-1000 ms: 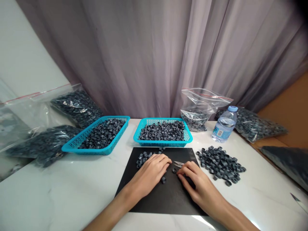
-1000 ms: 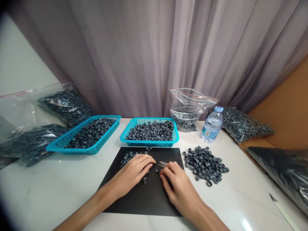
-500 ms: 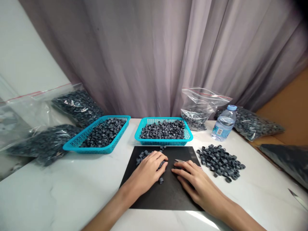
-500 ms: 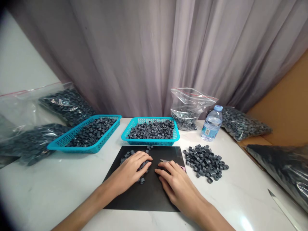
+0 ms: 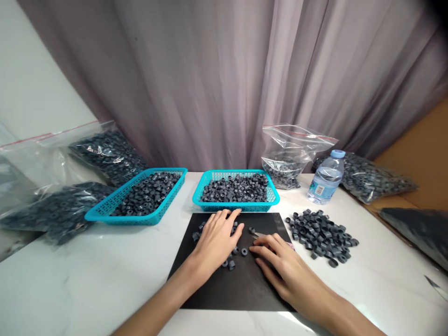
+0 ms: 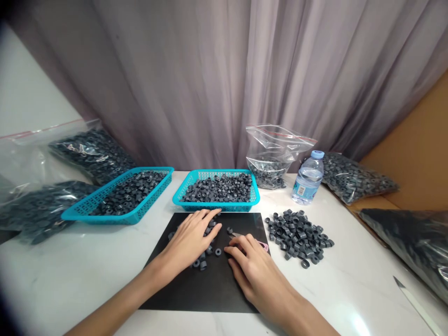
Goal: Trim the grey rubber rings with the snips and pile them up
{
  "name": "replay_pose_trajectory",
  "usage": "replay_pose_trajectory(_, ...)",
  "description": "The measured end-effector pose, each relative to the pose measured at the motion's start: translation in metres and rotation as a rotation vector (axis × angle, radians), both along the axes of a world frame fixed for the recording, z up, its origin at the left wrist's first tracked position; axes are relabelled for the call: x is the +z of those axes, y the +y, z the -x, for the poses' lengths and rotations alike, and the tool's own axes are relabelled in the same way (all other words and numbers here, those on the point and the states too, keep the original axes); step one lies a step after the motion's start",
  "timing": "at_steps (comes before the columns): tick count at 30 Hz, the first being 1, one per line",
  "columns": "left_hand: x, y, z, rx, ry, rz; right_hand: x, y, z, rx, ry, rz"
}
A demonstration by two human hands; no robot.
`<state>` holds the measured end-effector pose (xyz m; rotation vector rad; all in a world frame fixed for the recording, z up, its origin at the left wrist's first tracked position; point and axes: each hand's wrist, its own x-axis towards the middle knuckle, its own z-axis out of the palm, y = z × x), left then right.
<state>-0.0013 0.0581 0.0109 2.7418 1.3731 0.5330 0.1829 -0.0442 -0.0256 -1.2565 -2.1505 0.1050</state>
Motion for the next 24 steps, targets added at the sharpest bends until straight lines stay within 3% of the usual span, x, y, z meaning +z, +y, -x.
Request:
replay_pose_trajectory(8,-0.003,0.011,-0.010,-0.059,-0.006,0.029,-0.005,0.001,-0.003,-0.034,0.044,0.053)
replay_pose_trajectory(15,-0.002,-0.005,0.001,-0.196,-0.035,0.053,-0.008,0.002,-0.003,-0.064,0.046,0.029)
replay_pose_trajectory(24,-0.002,-0.024,0.012,-0.243,0.045,-0.004,-0.023,0.008,-0.006,-0.280,0.008,-0.037)
